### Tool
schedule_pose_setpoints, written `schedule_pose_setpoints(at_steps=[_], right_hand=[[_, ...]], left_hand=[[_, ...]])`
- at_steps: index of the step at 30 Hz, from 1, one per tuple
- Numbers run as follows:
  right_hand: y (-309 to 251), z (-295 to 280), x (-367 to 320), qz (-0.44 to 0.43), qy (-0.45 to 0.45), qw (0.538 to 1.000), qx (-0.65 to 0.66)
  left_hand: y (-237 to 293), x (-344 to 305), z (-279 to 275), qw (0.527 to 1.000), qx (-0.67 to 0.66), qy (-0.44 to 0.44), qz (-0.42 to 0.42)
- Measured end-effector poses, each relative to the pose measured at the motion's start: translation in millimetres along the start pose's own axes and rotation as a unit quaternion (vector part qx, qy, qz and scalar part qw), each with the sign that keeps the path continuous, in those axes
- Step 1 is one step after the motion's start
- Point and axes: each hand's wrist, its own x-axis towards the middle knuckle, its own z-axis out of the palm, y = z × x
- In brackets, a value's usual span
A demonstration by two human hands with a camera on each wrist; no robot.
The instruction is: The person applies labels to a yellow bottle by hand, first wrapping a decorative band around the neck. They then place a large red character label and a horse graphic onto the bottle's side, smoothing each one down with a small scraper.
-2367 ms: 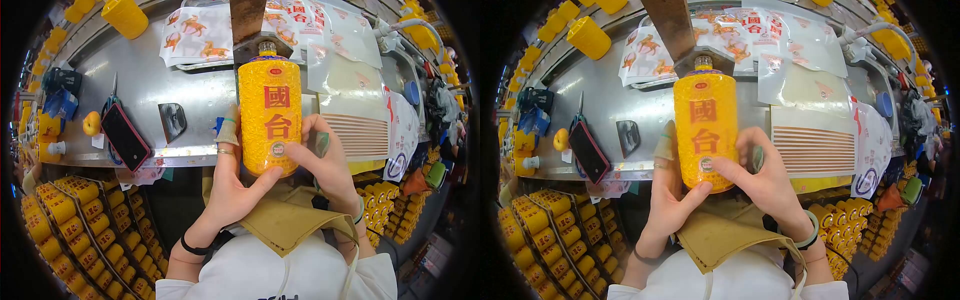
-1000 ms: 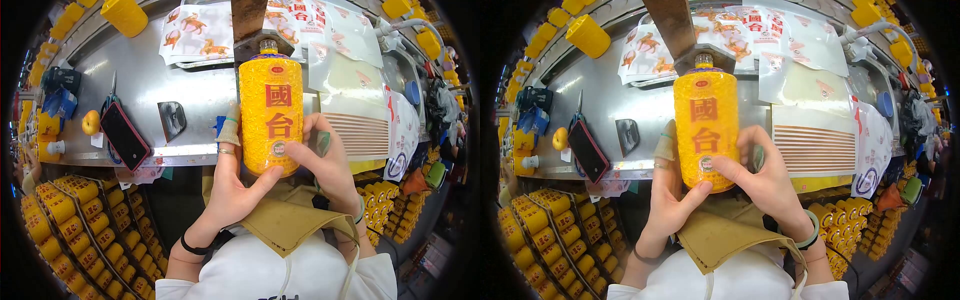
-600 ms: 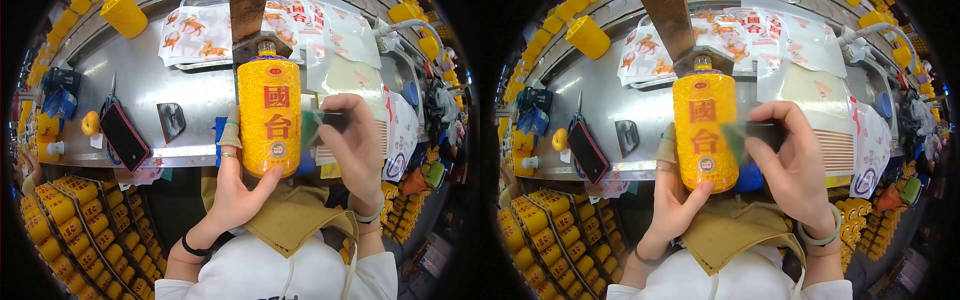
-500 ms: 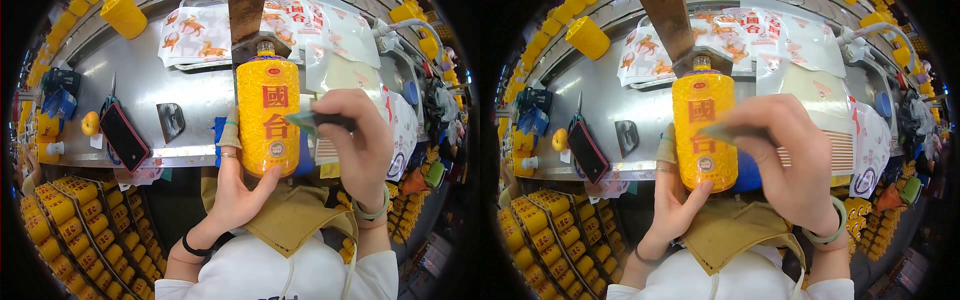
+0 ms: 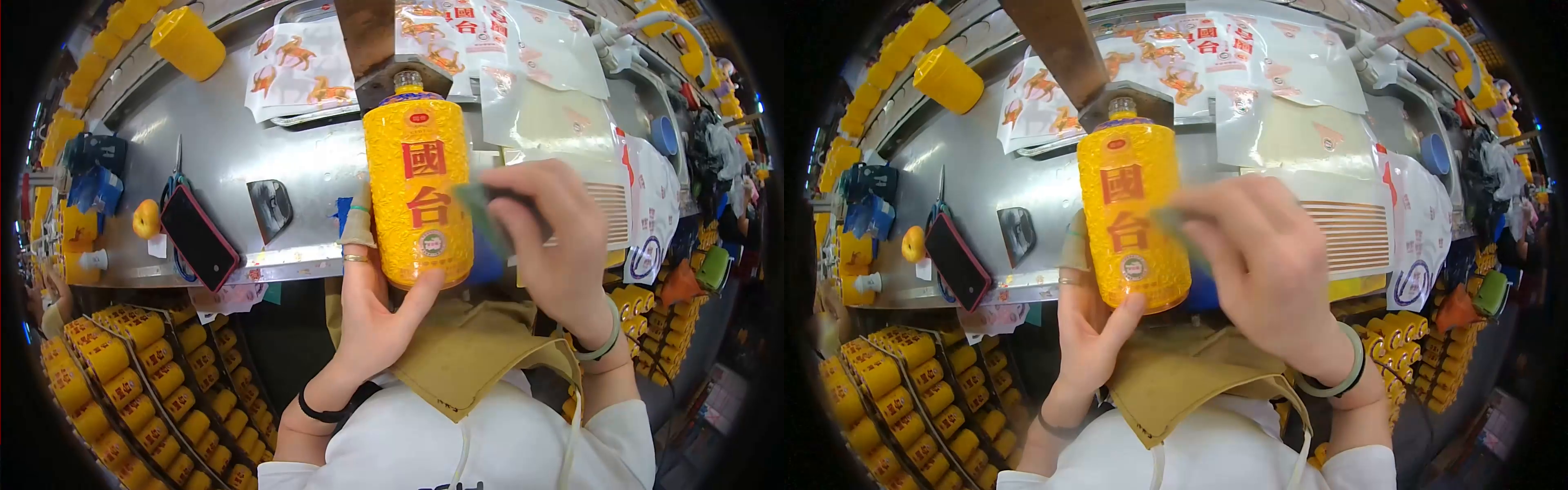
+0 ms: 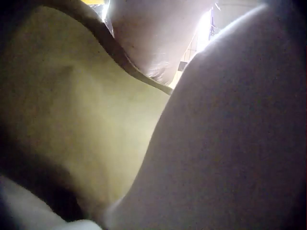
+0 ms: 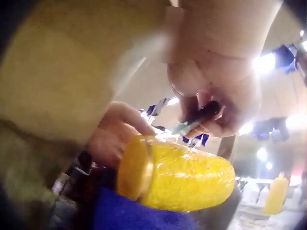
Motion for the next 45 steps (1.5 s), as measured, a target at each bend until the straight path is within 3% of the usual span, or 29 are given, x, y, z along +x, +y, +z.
schedule_pose_setpoints(at_steps=[4, 6, 10, 13, 16, 17, 18, 19, 20, 22, 23, 27, 28, 30, 34, 45], right_hand=[[-3.7, 0.3, -30.9, 0.137, 0.054, 0.983, 0.111], [-11.5, 8.4, -51.0, 0.200, 0.001, 0.954, 0.222], [-15.7, 19.8, -71.9, 0.219, -0.014, 0.947, 0.234], [-4.6, 11.7, -71.1, 0.255, 0.025, 0.956, 0.146], [-13.1, 10.8, -71.4, 0.210, 0.032, 0.950, 0.227], [-17.9, 8.8, -68.0, 0.180, -0.006, 0.962, 0.207], [-18.8, 14.6, -68.8, 0.205, -0.003, 0.957, 0.204], [-14.3, 16.8, -70.0, 0.242, 0.012, 0.953, 0.184], [-6.7, 16.4, -69.9, 0.277, 0.024, 0.946, 0.164], [7.0, 13.8, -70.2, 0.198, 0.061, 0.970, 0.127], [3.2, 11.3, -70.4, 0.212, 0.055, 0.964, 0.148], [-6.6, 6.5, -70.3, 0.209, 0.042, 0.962, 0.173], [-7.4, 6.5, -71.1, 0.209, 0.042, 0.961, 0.174], [-9.4, 7.1, -73.4, 0.217, 0.037, 0.956, 0.196], [-16.9, 4.4, -71.3, 0.244, 0.022, 0.945, 0.218], [-25.2, 7.7, -66.7, 0.198, 0.013, 0.963, 0.181]], left_hand=[[-1.3, -1.7, 5.5, 1.000, -0.007, 0.023, -0.012], [-3.5, -2.5, 3.5, 1.000, 0.012, 0.018, -0.019], [-1.8, -2.9, 3.4, 0.998, -0.011, 0.033, -0.051], [-8.9, -4.9, -6.2, 1.000, 0.002, -0.003, 0.000], [-15.7, -6.3, -13.2, 0.995, 0.101, 0.004, 0.007], [-18.3, -7.5, -14.8, 0.991, 0.129, 0.036, -0.011], [-18.7, -8.0, -16.1, 0.985, 0.157, 0.068, -0.027], [-18.9, -10.0, -12.9, 0.968, 0.228, 0.095, 0.035], [-13.4, -9.8, -11.9, 0.968, 0.229, 0.097, 0.036], [1.5, -9.6, -7.7, 0.901, 0.417, 0.065, 0.105], [2.2, -9.8, -7.7, 0.900, 0.418, 0.066, 0.104], [2.8, -5.1, -5.9, 0.982, 0.183, -0.009, 0.049], [3.9, -3.7, -2.9, 0.982, 0.184, -0.009, 0.049], [8.3, -1.7, 2.4, 0.998, -0.039, 0.039, -0.034], [7.4, -0.8, 4.4, 0.999, -0.008, 0.018, -0.026], [7.1, -1.1, 2.8, 0.999, 0.014, 0.025, -0.018]])
